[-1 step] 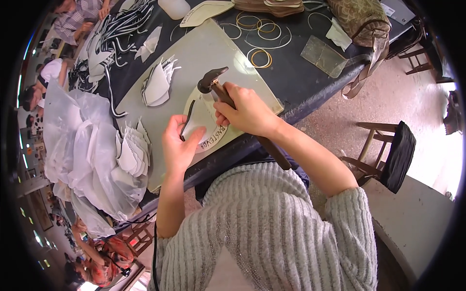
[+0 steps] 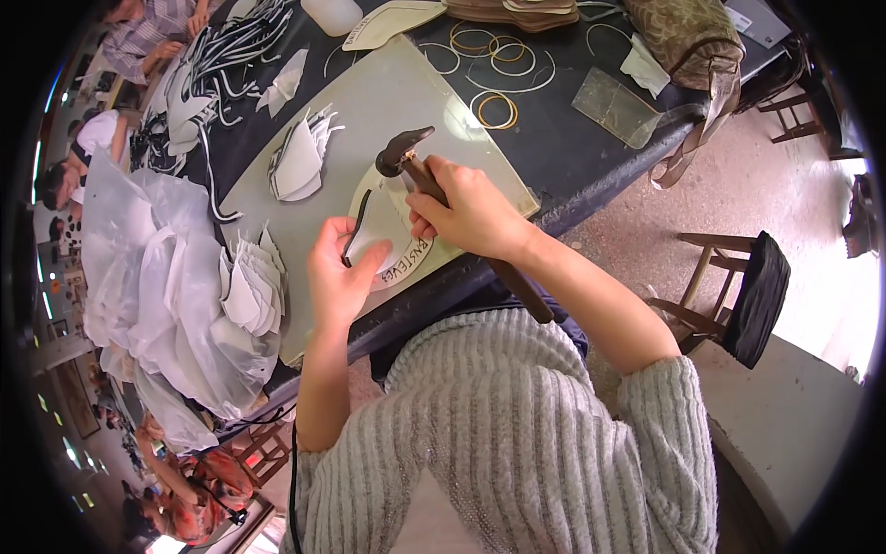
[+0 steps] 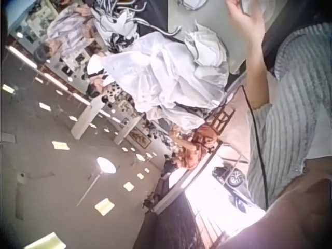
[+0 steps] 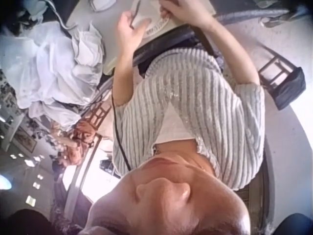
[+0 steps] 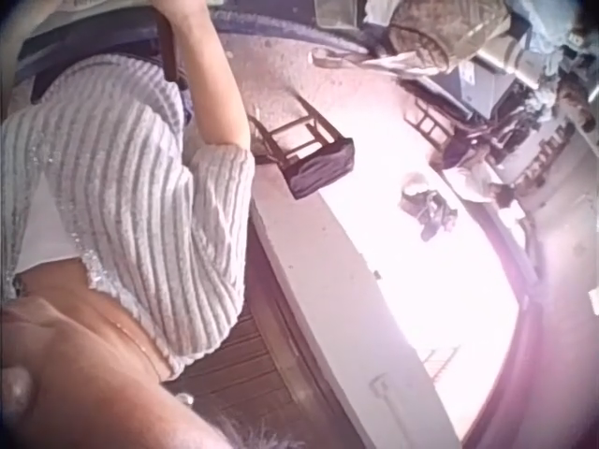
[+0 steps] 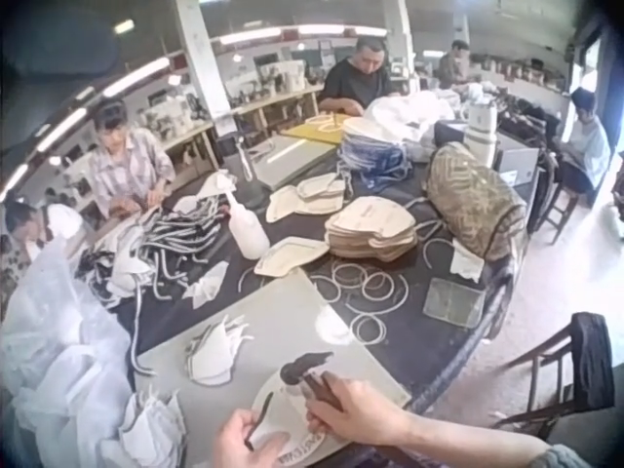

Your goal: Hammering and assembling shoe components at a factory workbench.

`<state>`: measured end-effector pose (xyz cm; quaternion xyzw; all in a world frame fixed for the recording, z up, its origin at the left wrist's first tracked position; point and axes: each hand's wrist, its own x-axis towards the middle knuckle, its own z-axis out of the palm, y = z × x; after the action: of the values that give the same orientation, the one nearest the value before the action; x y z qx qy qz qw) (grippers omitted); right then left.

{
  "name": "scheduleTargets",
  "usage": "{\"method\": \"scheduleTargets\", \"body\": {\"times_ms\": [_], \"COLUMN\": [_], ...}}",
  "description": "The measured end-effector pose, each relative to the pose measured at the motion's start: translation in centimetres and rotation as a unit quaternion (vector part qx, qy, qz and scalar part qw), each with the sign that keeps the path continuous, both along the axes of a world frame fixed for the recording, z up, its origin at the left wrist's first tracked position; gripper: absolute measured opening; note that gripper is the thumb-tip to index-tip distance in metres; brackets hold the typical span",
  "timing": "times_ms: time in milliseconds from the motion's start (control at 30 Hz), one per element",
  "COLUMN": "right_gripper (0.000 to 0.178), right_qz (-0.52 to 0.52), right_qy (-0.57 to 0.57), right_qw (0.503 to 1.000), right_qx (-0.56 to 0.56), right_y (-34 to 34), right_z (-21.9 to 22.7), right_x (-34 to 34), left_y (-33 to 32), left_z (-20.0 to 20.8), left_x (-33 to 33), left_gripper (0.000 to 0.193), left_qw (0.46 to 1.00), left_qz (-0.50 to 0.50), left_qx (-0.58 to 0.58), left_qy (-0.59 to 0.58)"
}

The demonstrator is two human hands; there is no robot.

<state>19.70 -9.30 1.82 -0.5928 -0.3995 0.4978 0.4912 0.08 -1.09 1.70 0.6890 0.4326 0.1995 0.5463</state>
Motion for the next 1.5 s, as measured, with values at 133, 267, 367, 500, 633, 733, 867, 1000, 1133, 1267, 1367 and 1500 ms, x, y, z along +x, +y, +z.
{"method": "scheduleTargets", "body": {"times_ms": [133,267,367,500,633,733,867,1000,1133,1267,1367,1500], "right_gripper": [0.015,0.015,0.015,0.015,0.018,0.018,0.018,0.020,0.025,0.032,0.033,0.032], "right_qz": [0.002,0.007,0.002,0.002,0.008,0.031,0.079,0.075,0.080,0.072,0.072,0.067], "right_qy": [0.007,0.009,0.006,0.008,0.029,0.034,-0.075,-0.055,-0.041,-0.044,-0.051,-0.050], "right_qw": [1.000,1.000,1.000,1.000,0.999,0.999,0.994,0.996,0.996,0.996,0.996,0.996], "right_qx": [-0.011,-0.008,-0.002,-0.001,0.017,0.027,-0.002,-0.013,-0.022,-0.028,-0.031,-0.023], "right_y": [0.0,0.0,-0.1,-0.1,-0.2,-0.4,0.1,0.1,0.3,0.2,0.1,0.1], "right_z": [0.2,0.4,0.3,0.1,-0.1,0.5,0.4,0.5,0.7,0.7,0.8,0.8], "right_x": [0.1,0.0,0.0,-0.1,-0.1,-0.8,-1.0,-1.1,-1.2,-1.3,-1.4,-1.4], "left_y": [0.1,1.0,1.2,1.2,1.0,1.0,0.6,3.3,3.8,3.4,3.3,3.1], "left_z": [1.3,0.3,1.6,1.9,1.7,0.0,0.9,1.7,1.5,1.5,1.1,1.4], "left_x": [0.5,-0.1,0.4,0.5,0.4,-0.1,0.4,-1.6,-2.5,-2.1,-2.2,-1.9], "left_gripper": [0.031,0.033,0.034,0.032,0.035,0.038,0.038,0.027,0.020,0.019,0.018,0.017], "left_qw": [0.998,0.998,0.997,0.996,0.995,0.989,0.962,0.980,0.992,0.991,0.992,0.991], "left_qz": [0.004,-0.046,-0.046,-0.045,-0.044,-0.054,-0.073,-0.108,-0.070,-0.052,-0.056,-0.044], "left_qx": [-0.054,0.024,-0.018,-0.042,-0.023,0.091,0.218,0.007,-0.033,-0.055,-0.012,0.007], "left_qy": [0.028,0.040,0.053,0.058,0.089,0.102,0.146,0.169,0.104,0.108,0.115,0.128]}}
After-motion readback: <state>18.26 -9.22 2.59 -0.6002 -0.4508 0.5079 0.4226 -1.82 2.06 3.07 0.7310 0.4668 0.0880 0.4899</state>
